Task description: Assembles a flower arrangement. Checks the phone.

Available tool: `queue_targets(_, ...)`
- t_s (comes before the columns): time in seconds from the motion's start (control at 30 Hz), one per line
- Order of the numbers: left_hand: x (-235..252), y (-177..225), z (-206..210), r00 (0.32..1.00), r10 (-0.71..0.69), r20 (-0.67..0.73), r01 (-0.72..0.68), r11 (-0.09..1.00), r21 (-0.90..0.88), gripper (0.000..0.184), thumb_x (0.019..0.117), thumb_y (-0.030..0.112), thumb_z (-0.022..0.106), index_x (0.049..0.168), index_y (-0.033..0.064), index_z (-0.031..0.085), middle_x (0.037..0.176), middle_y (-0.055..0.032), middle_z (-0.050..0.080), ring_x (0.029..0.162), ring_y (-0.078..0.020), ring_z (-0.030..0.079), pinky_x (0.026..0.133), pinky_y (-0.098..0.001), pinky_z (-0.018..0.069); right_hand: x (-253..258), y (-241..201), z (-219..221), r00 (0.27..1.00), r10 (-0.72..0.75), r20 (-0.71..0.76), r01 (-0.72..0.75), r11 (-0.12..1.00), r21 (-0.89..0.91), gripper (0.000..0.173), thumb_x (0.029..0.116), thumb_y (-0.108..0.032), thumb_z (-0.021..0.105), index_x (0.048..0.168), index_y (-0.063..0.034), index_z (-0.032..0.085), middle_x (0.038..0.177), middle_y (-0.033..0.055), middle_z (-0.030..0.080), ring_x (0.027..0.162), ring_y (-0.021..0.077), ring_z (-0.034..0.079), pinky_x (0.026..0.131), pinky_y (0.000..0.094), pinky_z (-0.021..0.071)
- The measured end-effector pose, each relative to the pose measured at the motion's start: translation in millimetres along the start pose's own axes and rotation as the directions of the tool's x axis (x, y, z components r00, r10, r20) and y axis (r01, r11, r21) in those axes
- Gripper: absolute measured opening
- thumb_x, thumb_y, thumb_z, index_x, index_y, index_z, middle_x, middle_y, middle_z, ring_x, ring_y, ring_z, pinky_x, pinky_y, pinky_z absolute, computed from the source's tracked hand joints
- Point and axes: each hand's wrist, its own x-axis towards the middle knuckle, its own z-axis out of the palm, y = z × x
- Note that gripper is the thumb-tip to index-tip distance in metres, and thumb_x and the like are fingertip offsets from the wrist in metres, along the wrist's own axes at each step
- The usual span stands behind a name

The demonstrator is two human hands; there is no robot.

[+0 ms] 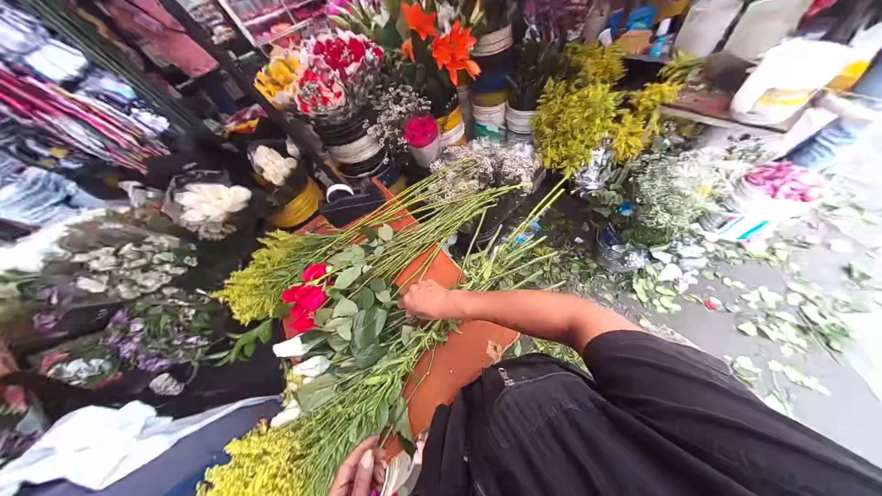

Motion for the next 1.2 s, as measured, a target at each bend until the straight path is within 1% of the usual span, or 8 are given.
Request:
queue_targets(0.3,-15.1,-2.6,10.3,0.971,-0.199,-0.130,0.200,0.980,-0.003,0.027,0.1032,0.013,0.055,0.122,-0.0013,0.068,0.096,-0.0064,0.072,0.076,-0.0101,0.066,0.073,-0.0293,0.0581,-8.8,-17.8,5.9,0.932,-0.354,-0.080,0.360,0.931,0.065,0.036,0.0983,-0.034,0.067,0.109,-0.0005,0.074,0.109,0.0235,0.069,0.107,0.0420,0.066,0.094,0.0611,0.0523)
queue_targets(0.4,-20.7,-3.3,13.2,0.971,-0.211,-0.116,0.211,0.977,-0.016,0.026,0.1035,0.015,0.056,0.120,-0.0013,0.069,0.097,-0.0069,0.073,0.078,-0.0105,0.067,0.075,-0.0302,0.0583,-9.7,-28.9,28.3,0.930,-0.367,0.033,0.368,0.928,-0.061,0.032,0.1011,-0.026,0.063,0.106,0.0040,0.071,0.114,0.0277,0.067,0.115,0.0496,0.061,0.094,0.0670,0.0473)
queue_targets(0.5,-23.7,-4.6,12.2,0.975,-0.191,-0.115,0.189,0.982,-0.025,0.026,0.1035,0.015,0.056,0.120,-0.0008,0.069,0.097,-0.0062,0.073,0.077,-0.0092,0.067,0.074,-0.0286,0.0581,-17.6,-43.2,18.9,0.924,-0.346,-0.163,0.350,0.937,0.000,0.030,0.1027,-0.023,0.060,0.106,0.0051,0.071,0.112,0.0267,0.067,0.110,0.0459,0.064,0.093,0.0627,0.0504)
queue_targets(0.63,-19.0,-4.9,10.9,0.968,-0.170,-0.186,0.157,0.984,-0.083,0.029,0.1031,0.017,0.058,0.125,0.0002,0.067,0.100,-0.0060,0.072,0.076,-0.0081,0.066,0.071,-0.0268,0.0579,-37.7,-56.1,-3.1,0.871,-0.325,-0.369,0.297,0.946,-0.132,0.042,0.1070,-0.036,0.049,0.113,0.0028,0.065,0.110,0.0274,0.064,0.086,0.0451,0.068,0.068,0.0577,0.0552)
queue_targets(0.93,25.1,15.8,14.4,0.984,0.117,-0.137,-0.109,0.992,0.063,0.027,0.1021,0.016,0.060,0.120,-0.0006,0.070,0.102,-0.0060,0.072,0.078,-0.0045,0.065,0.072,-0.0229,0.0563,-39.5,-50.6,-14.3,0.862,-0.204,-0.463,0.191,0.979,-0.077,0.033,0.0994,-0.024,0.055,0.125,-0.0071,0.067,0.110,0.0268,0.065,0.104,0.0509,0.061,0.083,0.0676,0.0462)
queue_targets(1.07,45.2,24.3,38.5,0.812,0.583,-0.018,-0.488,0.697,0.526,0.028,0.0986,0.025,0.068,0.118,0.0068,0.076,0.126,-0.0124,0.070,0.119,-0.0193,0.066,0.104,-0.0372,0.0532,-42.1,-56.8,-25.5,0.899,-0.115,-0.422,0.082,0.992,-0.096,0.041,0.0971,-0.029,0.063,0.132,-0.0077,0.062,0.104,0.0286,0.064,0.093,0.0499,0.065,0.076,0.0643,0.0503)
queue_targets(1.13,68.3,19.4,41.6,0.800,0.591,0.101,-0.441,0.466,0.767,0.046,0.1007,0.041,0.061,0.137,0.0136,0.065,0.147,-0.0130,0.058,0.142,-0.0334,0.048,0.118,-0.0613,0.0318,-47.6,-57.1,-35.3,0.885,-0.168,-0.433,0.106,0.981,-0.165,0.032,0.0984,-0.021,0.061,0.125,-0.0043,0.065,0.102,0.0273,0.066,0.087,0.0486,0.068,0.069,0.0628,0.0532)
queue_targets(1.2,91.6,2.4,41.9,0.921,0.374,0.113,-0.270,0.398,0.877,0.067,0.0977,0.053,0.059,0.152,0.0149,0.050,0.161,-0.0117,0.042,0.152,-0.0378,0.032,0.116,-0.0743,0.0182,-49.7,-52.2,-43.9,0.792,-0.272,-0.547,0.139,0.952,-0.273,0.021,0.0969,-0.009,0.058,0.113,-0.0006,0.068,0.094,0.0257,0.068,0.080,0.0463,0.070,0.063,0.0598,0.0536)
